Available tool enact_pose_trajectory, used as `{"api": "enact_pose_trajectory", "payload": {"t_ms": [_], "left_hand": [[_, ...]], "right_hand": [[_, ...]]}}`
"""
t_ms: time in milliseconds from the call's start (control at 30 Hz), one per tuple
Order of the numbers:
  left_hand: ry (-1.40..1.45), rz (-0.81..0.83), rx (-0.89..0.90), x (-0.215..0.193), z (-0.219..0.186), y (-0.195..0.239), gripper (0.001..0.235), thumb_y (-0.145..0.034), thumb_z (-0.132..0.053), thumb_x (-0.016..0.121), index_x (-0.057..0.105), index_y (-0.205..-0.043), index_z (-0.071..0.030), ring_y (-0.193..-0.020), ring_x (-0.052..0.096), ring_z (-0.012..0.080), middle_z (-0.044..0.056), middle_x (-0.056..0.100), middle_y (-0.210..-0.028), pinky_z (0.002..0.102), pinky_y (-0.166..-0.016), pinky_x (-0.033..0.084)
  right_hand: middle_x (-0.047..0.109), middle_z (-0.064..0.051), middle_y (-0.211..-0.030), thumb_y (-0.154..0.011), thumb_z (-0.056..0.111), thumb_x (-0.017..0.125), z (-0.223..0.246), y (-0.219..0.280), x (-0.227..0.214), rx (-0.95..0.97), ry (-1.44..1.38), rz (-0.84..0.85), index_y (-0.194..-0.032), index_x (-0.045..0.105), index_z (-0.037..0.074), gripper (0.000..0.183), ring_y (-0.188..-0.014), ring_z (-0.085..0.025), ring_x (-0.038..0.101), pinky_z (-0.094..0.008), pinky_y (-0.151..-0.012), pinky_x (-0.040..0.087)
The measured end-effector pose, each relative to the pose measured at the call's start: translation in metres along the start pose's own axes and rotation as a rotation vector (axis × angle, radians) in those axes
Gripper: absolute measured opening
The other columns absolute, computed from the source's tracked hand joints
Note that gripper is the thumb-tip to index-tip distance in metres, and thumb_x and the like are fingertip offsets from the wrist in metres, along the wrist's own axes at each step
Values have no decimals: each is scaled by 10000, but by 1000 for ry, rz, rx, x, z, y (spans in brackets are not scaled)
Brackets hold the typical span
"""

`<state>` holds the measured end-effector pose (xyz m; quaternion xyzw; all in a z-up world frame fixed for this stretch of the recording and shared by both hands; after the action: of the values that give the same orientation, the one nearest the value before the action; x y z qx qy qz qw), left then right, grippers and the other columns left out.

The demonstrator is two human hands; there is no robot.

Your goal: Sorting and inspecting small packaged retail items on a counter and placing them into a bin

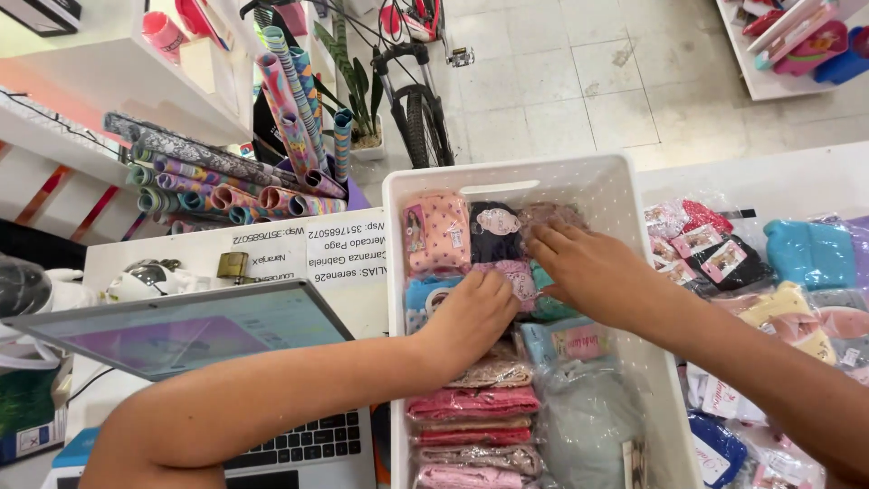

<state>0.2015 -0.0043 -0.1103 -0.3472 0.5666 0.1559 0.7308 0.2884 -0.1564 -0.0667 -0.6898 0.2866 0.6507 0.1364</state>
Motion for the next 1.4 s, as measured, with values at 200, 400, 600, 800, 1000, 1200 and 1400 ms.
{"api": "enact_pose_trajectory", "payload": {"t_ms": [200, 400, 600, 800, 1000, 1200, 1400], "left_hand": [[-334, 322, -139, -3, 1, -32, 486, -1022, -192, 397, 513, -1475, -58, -1370, 487, 512, 295, 553, -1455, 601, -1106, 373], [-435, 367, -74, 22, -1, -34, 472, -993, -184, 424, 606, -1365, 42, -1287, 552, 574, 345, 593, -1391, 574, -952, 501], [-254, 123, -105, 52, 3, -27, 407, -881, -67, 472, 654, -1182, 139, -1067, 638, 619, 414, 649, -1158, 491, -682, 585], [-52, 149, -172, 45, 38, -35, 250, -915, -106, 427, 644, -997, -12, -818, 729, 362, 198, 721, -936, 363, -500, 580], [152, 181, -149, 31, 61, -48, 111, -929, -86, 529, 622, -878, -54, -693, 727, 310, 93, 675, -745, 390, -513, 586], [589, 490, -239, -31, 86, -67, 264, -973, -262, 571, 659, -889, -28, -799, 720, 447, 201, 693, -764, 525, -677, 573], [351, 337, -131, 4, 69, -49, 174, -861, -197, 597, 659, -957, -67, -822, 699, 350, 124, 689, -833, 432, -600, 585]], "right_hand": [[463, -203, -1507, -732, 585, 816, 15, 11, 8, 41, 49, 65, -1530, 345, 15, 1088, -1416, -380, 457, -427, -1068, 492], [469, -171, -1515, -814, 569, 768, 16, 19, 0, -6, -44, 163, -1533, 331, 26, 1002, -1433, -350, 438, -444, -1092, 453], [451, -193, -1527, -768, 628, 789, 18, 19, -5, 3, -21, 138, -1537, 333, 14, 1085, -1420, -397, 446, -487, -1065, 472], [504, -185, -1476, -786, 585, 779, 13, 10, -3, 99, -58, 110, -1532, 339, 29, 1029, -1333, -405, 538, -482, -910, 589], [661, -100, -1169, -841, 243, 759, -8, -9, 22, 129, -135, 64, -1274, 488, 83, 536, -1009, -371, 714, -440, -704, 646], [705, -118, -1150, -876, 166, 709, -13, -3, -13, 121, -421, 154, -1169, 586, 64, 333, -971, -436, 726, -547, -736, 618], [713, -230, -1172, -904, 29, 544, -14, -5, -46, 94, -685, 259, -1182, 627, 11, 291, -1020, -535, 678, -636, -806, 581]]}}
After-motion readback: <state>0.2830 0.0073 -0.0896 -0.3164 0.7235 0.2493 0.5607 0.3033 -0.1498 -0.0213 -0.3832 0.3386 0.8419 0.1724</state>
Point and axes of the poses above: each hand's wrist, its own y-axis away from the middle knuckle, its own x-axis out of the palm, z = x × y, the point moved 4 cm from there along -y, towards the middle knuckle
